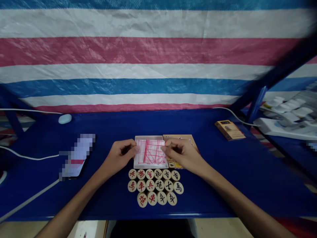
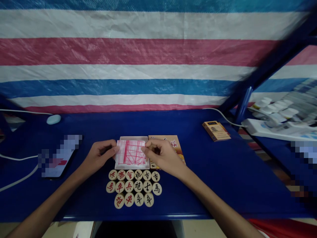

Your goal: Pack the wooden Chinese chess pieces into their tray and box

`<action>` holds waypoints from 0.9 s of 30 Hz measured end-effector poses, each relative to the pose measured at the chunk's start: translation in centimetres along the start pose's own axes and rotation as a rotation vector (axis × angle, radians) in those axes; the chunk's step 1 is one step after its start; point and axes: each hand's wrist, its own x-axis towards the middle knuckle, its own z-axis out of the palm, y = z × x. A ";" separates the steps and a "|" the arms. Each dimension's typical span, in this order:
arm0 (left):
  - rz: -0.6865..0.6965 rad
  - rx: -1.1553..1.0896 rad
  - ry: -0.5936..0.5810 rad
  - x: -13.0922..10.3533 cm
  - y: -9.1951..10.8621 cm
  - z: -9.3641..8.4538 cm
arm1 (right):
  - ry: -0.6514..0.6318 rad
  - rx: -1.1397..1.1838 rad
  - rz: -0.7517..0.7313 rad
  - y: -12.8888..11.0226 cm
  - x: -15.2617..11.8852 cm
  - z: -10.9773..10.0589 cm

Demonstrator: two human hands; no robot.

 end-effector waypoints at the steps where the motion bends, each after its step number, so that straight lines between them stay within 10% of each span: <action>1: 0.000 -0.003 0.001 0.0 0.0 0.0 | -0.001 0.011 0.007 0.0 0.0 0.0; 27: 0.034 -0.079 0.120 -0.3 0.4 0.1 | 0.215 0.030 -0.132 -1.1 -0.2 0.9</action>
